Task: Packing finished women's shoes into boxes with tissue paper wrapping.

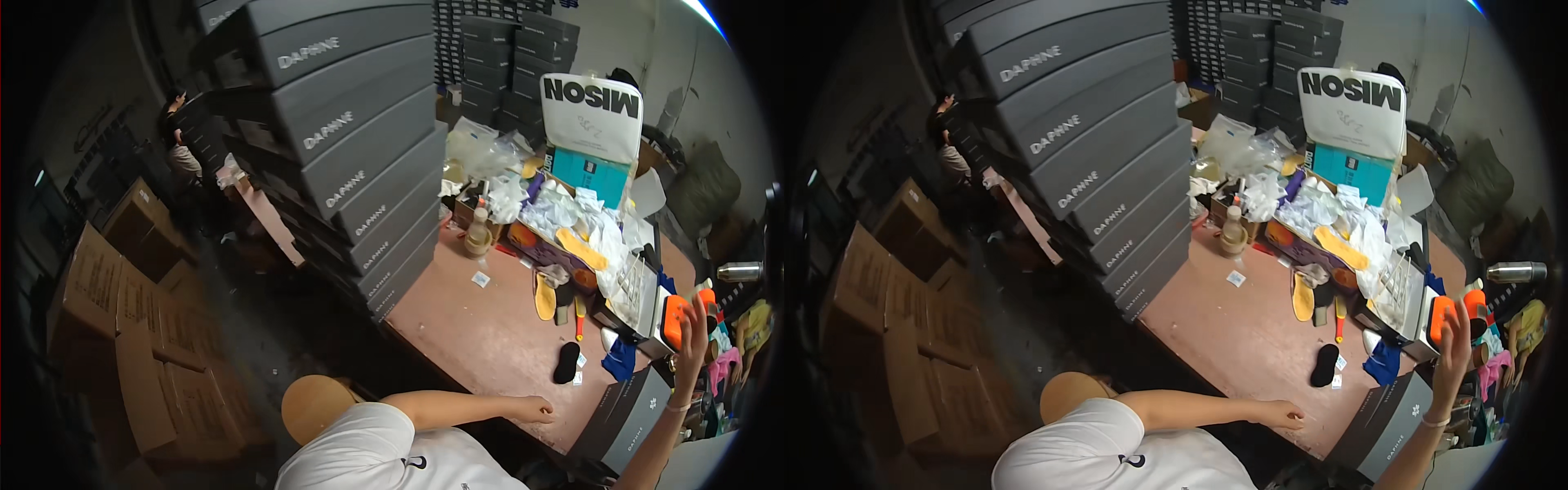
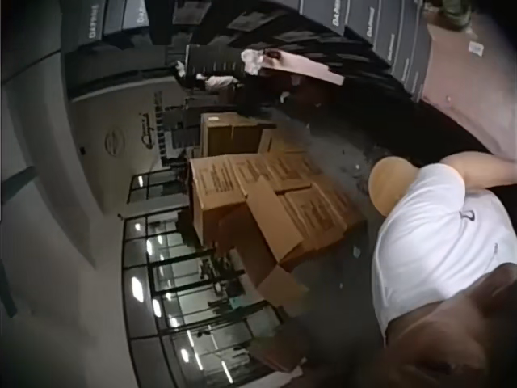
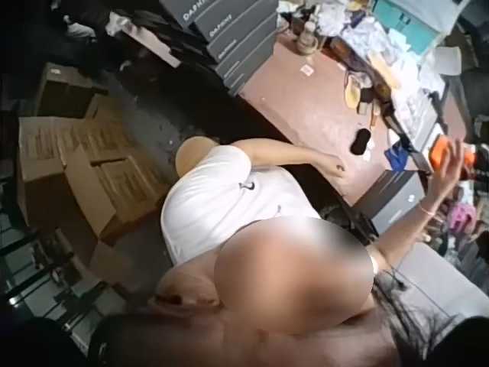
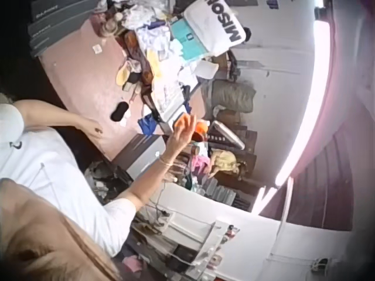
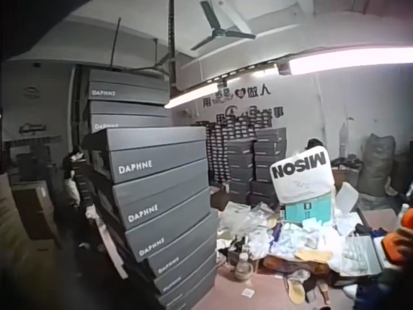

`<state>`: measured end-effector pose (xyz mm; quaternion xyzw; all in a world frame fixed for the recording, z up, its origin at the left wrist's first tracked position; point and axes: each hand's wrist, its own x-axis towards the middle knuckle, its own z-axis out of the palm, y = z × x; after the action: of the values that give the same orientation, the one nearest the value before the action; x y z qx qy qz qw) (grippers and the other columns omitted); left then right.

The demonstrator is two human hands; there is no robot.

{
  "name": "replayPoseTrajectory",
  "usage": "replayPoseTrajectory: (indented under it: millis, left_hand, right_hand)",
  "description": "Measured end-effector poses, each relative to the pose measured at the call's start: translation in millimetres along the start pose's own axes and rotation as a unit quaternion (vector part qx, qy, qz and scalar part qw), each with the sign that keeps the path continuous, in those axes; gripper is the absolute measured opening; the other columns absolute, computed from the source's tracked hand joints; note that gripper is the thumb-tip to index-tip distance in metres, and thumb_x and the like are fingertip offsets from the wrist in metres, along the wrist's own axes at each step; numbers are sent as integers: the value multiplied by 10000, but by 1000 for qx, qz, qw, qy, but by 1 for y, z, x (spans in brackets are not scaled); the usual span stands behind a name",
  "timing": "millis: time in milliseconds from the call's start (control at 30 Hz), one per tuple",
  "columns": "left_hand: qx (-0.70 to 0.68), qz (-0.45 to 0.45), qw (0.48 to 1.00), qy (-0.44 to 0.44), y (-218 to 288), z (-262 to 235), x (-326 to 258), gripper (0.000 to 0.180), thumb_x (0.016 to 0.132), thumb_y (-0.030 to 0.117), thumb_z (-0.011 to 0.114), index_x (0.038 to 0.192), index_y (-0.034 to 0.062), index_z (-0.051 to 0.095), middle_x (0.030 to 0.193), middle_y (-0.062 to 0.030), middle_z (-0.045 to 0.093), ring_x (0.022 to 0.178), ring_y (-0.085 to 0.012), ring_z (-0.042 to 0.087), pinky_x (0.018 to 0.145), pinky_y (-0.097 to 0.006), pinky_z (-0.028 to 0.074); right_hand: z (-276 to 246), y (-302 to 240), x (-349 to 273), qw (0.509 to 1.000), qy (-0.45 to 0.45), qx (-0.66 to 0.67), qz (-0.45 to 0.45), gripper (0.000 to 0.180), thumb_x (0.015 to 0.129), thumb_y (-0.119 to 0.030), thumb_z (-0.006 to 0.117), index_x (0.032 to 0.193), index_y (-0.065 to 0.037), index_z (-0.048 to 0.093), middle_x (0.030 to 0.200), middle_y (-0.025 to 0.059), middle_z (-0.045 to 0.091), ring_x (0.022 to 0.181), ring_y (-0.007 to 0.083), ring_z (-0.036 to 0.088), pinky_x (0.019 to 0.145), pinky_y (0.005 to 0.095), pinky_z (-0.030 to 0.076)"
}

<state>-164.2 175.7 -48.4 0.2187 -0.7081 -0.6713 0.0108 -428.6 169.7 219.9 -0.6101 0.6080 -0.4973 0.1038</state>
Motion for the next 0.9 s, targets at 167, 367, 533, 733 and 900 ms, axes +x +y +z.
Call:
replayPoseTrajectory:
  millis: [167,367,533,733,900]
  left_hand:
    - [38,64,988,134,6,-68,-115,476,887,314,620,1230,-10,553,1112,-162,622,1003,-229,601,876,-332,475]
    - [0,83,976,201,-17,-100,-171,454,881,307,635,1199,-11,572,1024,-156,647,930,-226,618,828,-333,494]
    - [-53,25,979,195,-7,-114,-221,421,924,201,605,1269,-20,514,1159,-105,598,1034,-168,568,907,-292,466]
    - [-244,266,891,276,73,-162,-296,566,930,404,567,1327,20,440,1220,-69,525,1103,-158,517,991,-318,390]
    - [-568,306,763,39,80,-188,-280,792,888,632,464,1358,-2,403,1370,-118,456,1201,-297,493,1012,-457,392]
  right_hand:
    - [213,-332,74,837,-68,-104,-533,623,717,-70,718,1308,-124,531,1416,126,424,1296,318,422,1032,450,386]
    - [317,-504,105,624,36,-389,-676,459,812,-265,647,1236,-99,587,1372,127,449,1336,352,327,1044,570,300]
    - [307,-469,124,597,78,-400,-691,267,787,-224,664,1040,-147,699,1266,97,498,1222,343,431,894,474,445]
    - [201,-337,44,755,158,-123,-625,400,734,-73,673,1130,-45,623,1148,83,591,1153,258,511,801,389,527]
    - [178,-186,-130,826,59,-151,-540,253,749,-98,710,999,-103,671,1246,33,532,1299,249,399,1079,508,350]
